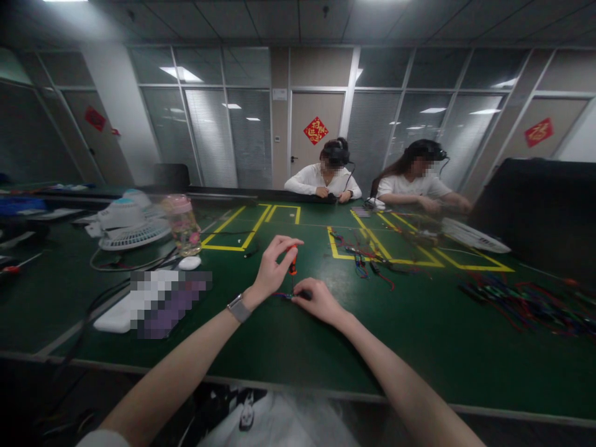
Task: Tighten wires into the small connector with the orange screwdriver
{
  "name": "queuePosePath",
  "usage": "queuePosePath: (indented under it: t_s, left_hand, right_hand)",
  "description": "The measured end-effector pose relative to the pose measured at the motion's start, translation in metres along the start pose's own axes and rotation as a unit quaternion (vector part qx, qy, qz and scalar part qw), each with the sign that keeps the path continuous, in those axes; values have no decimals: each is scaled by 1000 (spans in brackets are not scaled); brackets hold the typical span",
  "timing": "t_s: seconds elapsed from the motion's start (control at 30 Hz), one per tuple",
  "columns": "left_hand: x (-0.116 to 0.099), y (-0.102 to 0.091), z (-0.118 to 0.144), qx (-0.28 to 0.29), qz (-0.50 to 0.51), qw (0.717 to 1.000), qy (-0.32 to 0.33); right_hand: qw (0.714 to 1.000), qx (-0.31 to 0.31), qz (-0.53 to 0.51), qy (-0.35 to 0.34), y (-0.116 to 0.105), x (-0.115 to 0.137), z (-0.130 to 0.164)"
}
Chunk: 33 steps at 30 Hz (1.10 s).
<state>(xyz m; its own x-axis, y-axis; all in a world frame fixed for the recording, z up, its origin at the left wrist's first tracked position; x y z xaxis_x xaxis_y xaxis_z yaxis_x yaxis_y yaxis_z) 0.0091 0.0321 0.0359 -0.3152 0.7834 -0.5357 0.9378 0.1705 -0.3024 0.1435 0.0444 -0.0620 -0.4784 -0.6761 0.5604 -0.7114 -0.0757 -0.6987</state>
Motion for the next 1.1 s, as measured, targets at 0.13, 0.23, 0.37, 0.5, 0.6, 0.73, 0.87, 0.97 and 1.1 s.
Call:
queuePosePath:
  t_s: [0.13,0.23,0.37,0.5,0.6,0.73,0.87,0.97,1.1]
  left_hand:
    - [1,4,-1,30,55,998,-10]
    - [3,5,-1,17,65,998,-11]
    - [2,1,0,-26,5,1000,-6]
    - [1,-2,0,-33,-11,999,-6]
    - [1,-1,-1,-15,21,1000,0]
    - [1,2,-1,-8,51,999,3]
    - [-1,-1,0,-39,2,999,-3]
    - [-3,-1,1,-34,-9,999,-3]
    - [-2,4,1,14,41,999,-4]
  right_hand:
    - [1000,-2,-7,3,0,1,0]
    - [1000,-1,-5,10,-1,2,0]
    - [1000,1,1,12,-2,6,-1]
    - [1000,6,5,5,-2,6,0]
    - [1000,6,5,-1,-1,3,0]
    - [1000,15,6,-18,0,3,0]
    - [1000,15,12,-21,0,6,-1]
    - [999,13,14,-26,0,7,0]
    - [999,18,21,-29,0,6,0]
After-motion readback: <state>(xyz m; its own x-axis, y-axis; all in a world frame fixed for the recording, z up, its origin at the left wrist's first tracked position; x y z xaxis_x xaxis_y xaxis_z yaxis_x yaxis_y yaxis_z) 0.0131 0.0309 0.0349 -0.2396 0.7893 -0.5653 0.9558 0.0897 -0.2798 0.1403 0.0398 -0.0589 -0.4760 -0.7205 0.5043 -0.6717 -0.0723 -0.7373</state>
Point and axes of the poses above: each hand's wrist, its own z-axis away from the middle knuckle, its own y-axis out of the palm, x = y × z, the point moved 5 cm from there along -z, towards the middle knuckle, and after that the axes turned 2 degrees about -y, right-handed, at the moved point
